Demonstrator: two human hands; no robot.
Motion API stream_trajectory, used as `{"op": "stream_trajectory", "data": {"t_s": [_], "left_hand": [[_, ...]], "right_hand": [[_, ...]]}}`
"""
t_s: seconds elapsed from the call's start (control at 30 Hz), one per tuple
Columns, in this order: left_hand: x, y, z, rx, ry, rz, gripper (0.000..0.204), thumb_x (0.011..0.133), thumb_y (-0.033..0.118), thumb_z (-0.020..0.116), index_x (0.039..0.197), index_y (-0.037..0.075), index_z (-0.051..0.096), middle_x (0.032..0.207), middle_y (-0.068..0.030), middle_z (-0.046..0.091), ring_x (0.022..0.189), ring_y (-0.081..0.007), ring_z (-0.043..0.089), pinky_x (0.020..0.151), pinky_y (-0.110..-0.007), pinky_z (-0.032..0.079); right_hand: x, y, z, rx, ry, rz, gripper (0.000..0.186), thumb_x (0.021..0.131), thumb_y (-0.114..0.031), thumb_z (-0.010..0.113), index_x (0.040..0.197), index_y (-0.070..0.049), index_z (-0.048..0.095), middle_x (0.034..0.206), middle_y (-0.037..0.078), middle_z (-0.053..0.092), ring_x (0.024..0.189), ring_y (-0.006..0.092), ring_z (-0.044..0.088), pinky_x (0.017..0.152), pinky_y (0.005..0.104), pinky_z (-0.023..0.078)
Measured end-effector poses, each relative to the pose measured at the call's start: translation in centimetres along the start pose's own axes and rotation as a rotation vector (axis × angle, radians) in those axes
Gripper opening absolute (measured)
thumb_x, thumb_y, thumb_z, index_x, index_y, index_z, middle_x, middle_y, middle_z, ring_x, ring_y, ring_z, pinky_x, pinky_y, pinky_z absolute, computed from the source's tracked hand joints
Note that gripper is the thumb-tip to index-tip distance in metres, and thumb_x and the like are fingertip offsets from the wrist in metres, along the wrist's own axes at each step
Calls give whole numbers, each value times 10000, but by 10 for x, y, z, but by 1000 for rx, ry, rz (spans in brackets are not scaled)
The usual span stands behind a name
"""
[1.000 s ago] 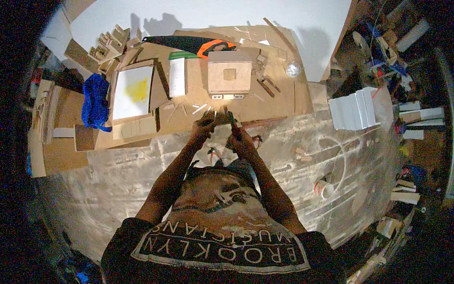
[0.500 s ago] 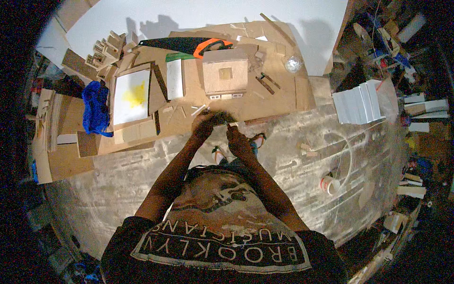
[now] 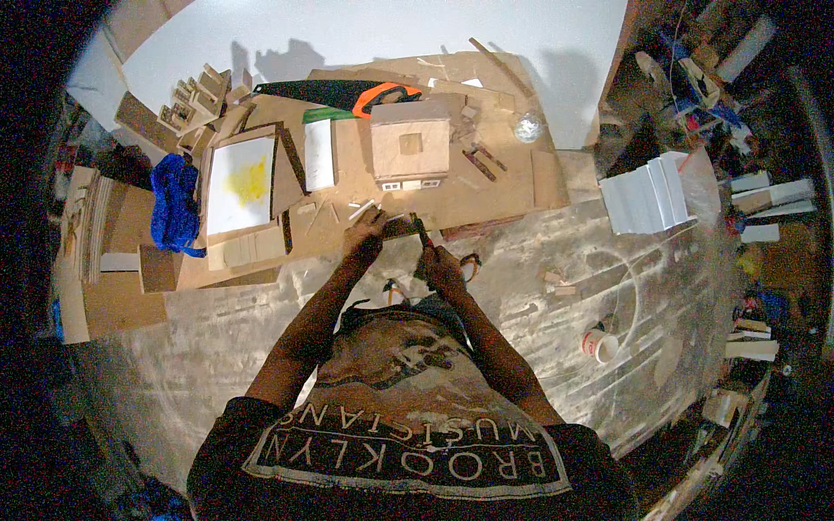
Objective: The person builds a small wooden house model by applying adhesive to small wooden strips and attaching them to the frame of the model.
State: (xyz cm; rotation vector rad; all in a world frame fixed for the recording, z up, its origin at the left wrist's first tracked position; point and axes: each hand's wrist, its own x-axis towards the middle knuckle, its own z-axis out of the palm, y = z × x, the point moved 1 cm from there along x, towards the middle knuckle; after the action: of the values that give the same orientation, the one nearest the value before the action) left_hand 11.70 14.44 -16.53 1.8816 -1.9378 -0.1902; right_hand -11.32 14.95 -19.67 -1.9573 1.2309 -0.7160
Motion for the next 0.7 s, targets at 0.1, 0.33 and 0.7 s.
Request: {"op": "stream_trajectory", "data": {"t_s": [0.1,0.33,0.7], "left_hand": [[1,-1,0,-18,-34,-63,232,829,56,557,1039,127,624,1093,-69,603,1032,-280,635,729,-413,572],[-5,1,-4,-257,42,-184,144,893,131,558,1009,103,639,1032,-84,654,906,-327,653,739,-438,542],[-13,-6,-2,-264,136,-89,201,868,143,609,1050,111,687,1080,-74,664,1007,-305,641,794,-404,540]], "right_hand": [[-2,4,-1,217,-99,316,339,1025,-361,468,911,-52,549,633,35,517,487,147,525,460,336,429],[-5,11,7,420,-113,339,310,1040,-350,458,1027,-60,565,700,-19,489,563,86,446,507,268,373],[4,-11,21,217,-59,233,256,984,-231,523,1152,-48,585,900,200,655,789,352,658,672,459,497]]}}
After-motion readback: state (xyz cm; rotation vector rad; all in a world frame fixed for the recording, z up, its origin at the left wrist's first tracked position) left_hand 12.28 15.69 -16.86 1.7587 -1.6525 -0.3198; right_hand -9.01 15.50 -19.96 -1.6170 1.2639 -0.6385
